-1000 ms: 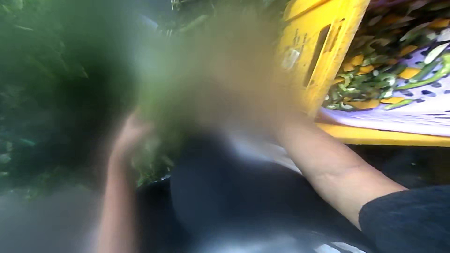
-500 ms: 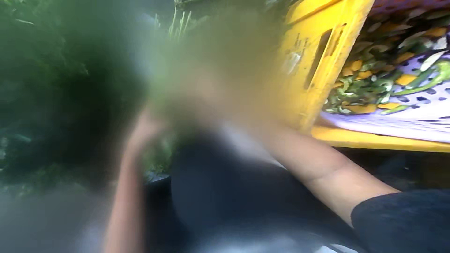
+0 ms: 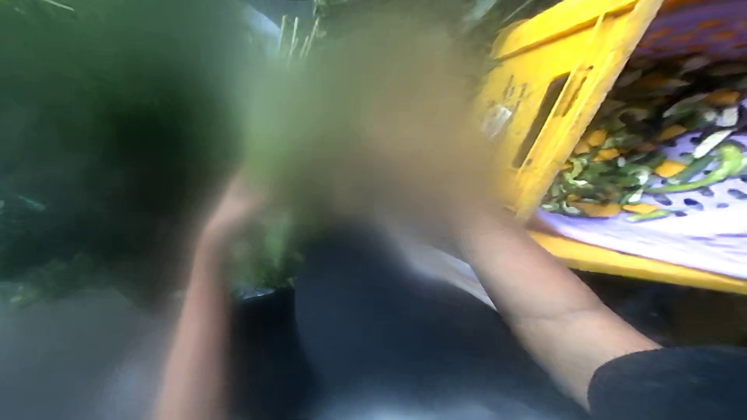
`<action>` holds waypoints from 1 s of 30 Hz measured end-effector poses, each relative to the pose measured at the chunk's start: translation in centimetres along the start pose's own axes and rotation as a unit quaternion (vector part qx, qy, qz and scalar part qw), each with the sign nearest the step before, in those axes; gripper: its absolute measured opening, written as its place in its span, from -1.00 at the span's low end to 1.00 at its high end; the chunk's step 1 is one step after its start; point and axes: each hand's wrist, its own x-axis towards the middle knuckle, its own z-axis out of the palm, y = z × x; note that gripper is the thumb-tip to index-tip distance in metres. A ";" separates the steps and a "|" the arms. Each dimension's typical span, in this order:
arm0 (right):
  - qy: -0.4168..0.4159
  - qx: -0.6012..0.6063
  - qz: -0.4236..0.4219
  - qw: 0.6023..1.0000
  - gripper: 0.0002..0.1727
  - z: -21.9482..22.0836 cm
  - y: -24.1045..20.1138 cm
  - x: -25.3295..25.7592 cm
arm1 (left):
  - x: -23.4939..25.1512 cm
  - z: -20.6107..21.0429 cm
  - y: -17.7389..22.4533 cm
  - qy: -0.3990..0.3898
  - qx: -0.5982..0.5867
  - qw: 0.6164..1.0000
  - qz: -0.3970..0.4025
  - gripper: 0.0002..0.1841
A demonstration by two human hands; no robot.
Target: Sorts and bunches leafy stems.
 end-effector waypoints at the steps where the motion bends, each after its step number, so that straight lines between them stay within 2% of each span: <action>1: -0.031 0.032 0.020 0.999 -0.57 -0.8 -1.6 -0.5 | 0.2 0.2 0.0 0.001 0.002 1.000 0.002 -0.32; 2: -0.065 0.108 0.029 0.992 -0.62 -0.9 -3.0 -1.1 | 0.3 0.5 0.0 0.004 0.011 1.000 0.002 -0.30; 4: -0.134 0.301 0.051 0.943 -0.65 0.4 -5.3 -2.4 | 0.7 1.0 -0.4 0.005 0.031 0.999 0.001 -0.29; 5: -0.152 0.354 0.061 0.921 -0.65 1.4 -6.0 -2.7 | 1.1 1.3 -0.6 0.000 0.039 0.999 0.009 -0.30; 8: -0.166 0.334 0.026 0.927 -0.73 3.9 -5.5 -2.1 | 1.5 1.6 -0.6 -0.021 0.064 0.997 0.041 -0.27; 10: -0.184 0.366 -0.010 0.912 -0.73 4.9 -4.1 -1.4 | 1.6 1.1 -1.1 -0.026 0.069 0.996 0.045 -0.21; 12: -0.222 0.387 -0.031 0.895 -0.71 4.9 -3.1 -1.0 | 1.7 0.4 -1.7 -0.032 0.071 0.996 0.037 -0.19; 15: -0.252 0.357 -0.047 0.898 -0.72 3.9 -2.2 -0.4 | 1.8 -0.5 -2.9 -0.069 0.067 0.994 0.046 -0.24; 19: -0.238 0.370 -0.021 0.898 -0.72 1.9 -1.4 0.2 | 1.5 -0.5 -2.7 -0.080 0.099 0.990 0.063 -0.35; 22: -0.192 0.419 0.008 0.888 -0.69 0.2 -0.7 0.0 | 1.8 -0.8 -2.4 -0.070 0.123 0.988 0.068 -0.35; 24: -0.108 0.361 0.044 0.925 -0.70 -2.5 -1.2 -0.3 | 1.7 -1.1 -1.9 -0.067 0.122 0.989 0.059 -0.30; 26: 0.021 0.144 0.078 0.986 -0.70 -5.5 -2.5 -0.8 | 1.5 -1.7 -1.5 -0.065 0.117 0.990 0.051 -0.30; 27: 0.077 0.036 0.073 0.994 -0.64 -6.2 -2.3 -0.7 | 1.4 -2.0 -1.5 -0.066 0.105 0.991 0.044 -0.32; 29: 0.121 -0.089 -0.014 0.989 -0.28 -6.9 -2.1 -1.2 | 1.3 -2.7 -1.5 -0.072 0.111 0.991 0.028 -0.37; 30: 0.100 -0.122 -0.084 0.984 -0.09 -7.2 -3.0 -1.8 | 1.5 -2.9 -1.4 -0.077 0.141 0.987 0.027 -0.39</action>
